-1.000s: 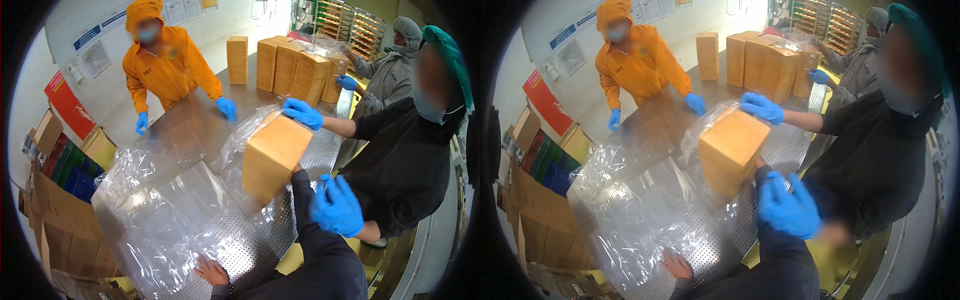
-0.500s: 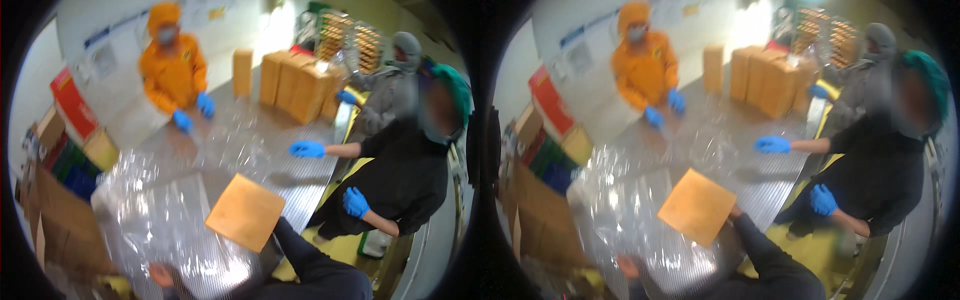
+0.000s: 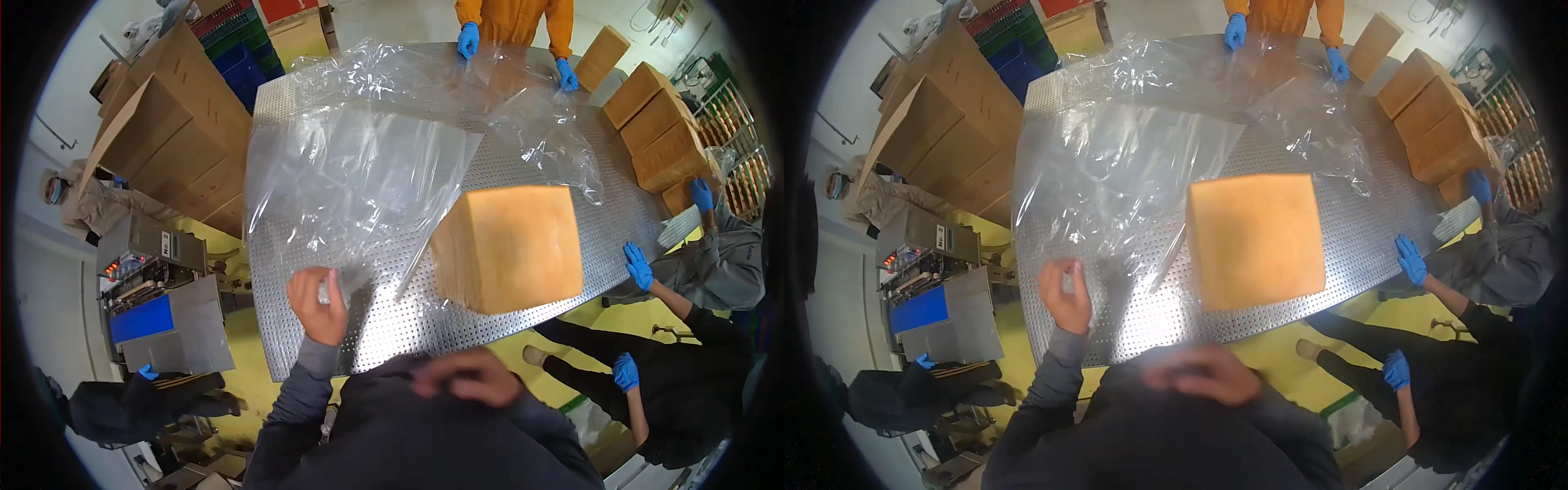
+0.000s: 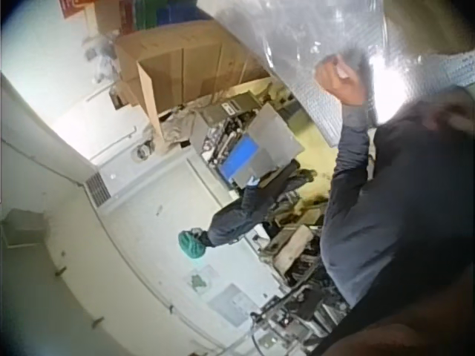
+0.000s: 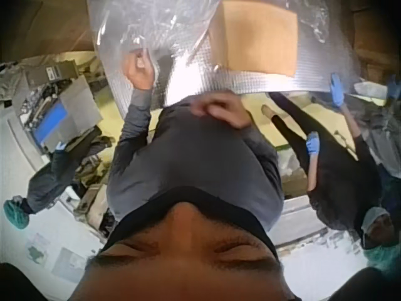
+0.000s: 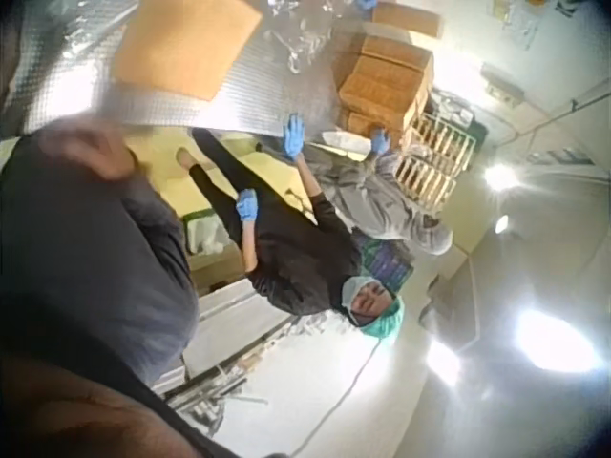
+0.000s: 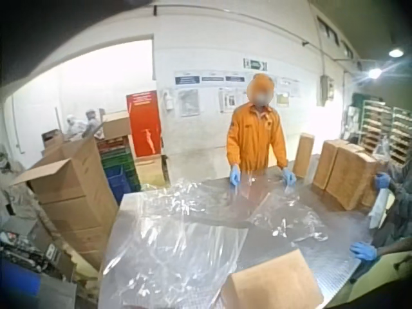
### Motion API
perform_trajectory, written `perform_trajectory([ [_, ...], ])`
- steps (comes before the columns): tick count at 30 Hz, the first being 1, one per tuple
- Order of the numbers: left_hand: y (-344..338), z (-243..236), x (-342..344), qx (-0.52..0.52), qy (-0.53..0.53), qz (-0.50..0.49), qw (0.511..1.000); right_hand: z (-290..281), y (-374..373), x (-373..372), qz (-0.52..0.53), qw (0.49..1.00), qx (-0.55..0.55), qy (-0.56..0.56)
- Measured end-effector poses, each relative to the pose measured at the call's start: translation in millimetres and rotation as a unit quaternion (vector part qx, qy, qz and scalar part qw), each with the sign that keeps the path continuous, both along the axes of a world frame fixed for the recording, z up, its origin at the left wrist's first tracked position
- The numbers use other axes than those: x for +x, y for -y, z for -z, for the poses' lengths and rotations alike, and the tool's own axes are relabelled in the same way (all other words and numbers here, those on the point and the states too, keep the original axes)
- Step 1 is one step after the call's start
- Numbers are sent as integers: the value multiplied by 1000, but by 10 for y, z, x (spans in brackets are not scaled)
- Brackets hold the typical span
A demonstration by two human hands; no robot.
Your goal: The person wraps large rectangular blocks of bread in plastic film and places them into a heat-sealing machine.
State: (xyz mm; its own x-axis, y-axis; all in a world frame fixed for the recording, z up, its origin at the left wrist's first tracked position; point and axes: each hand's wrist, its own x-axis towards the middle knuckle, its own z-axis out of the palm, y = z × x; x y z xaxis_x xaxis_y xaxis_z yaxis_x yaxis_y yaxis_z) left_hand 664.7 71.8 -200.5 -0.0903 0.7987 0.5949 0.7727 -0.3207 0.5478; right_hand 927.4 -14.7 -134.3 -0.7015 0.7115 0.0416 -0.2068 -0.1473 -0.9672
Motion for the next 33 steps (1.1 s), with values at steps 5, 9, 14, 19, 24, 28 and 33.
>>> perform_trajectory([
  [5, 657, 137, -99, 10, -23, 51, 998, 841, -402, -1043, 208, 928, -291, -109],
  [9, 1101, 430, -323, -25, -9, 67, 997, 1316, -599, -1319, 395, 824, -369, -168],
  [14, 1578, 1230, -615, -226, 341, -82, 909, 1222, -747, -1698, 326, 944, 51, 24],
  [19, 1129, 634, -445, -463, 824, 119, 302, 279, -613, -1975, 163, 965, -118, -167],
  [24, 690, -214, 108, -245, 914, 317, -59, -477, -243, -1482, 108, 978, -95, -152],
  [28, 351, -201, 255, -266, 882, 388, 11, -878, 72, -932, 116, 987, -33, -102],
  [33, 72, -192, 359, -263, 863, 422, 86, -1057, 464, -318, 213, 973, 53, -73],
])
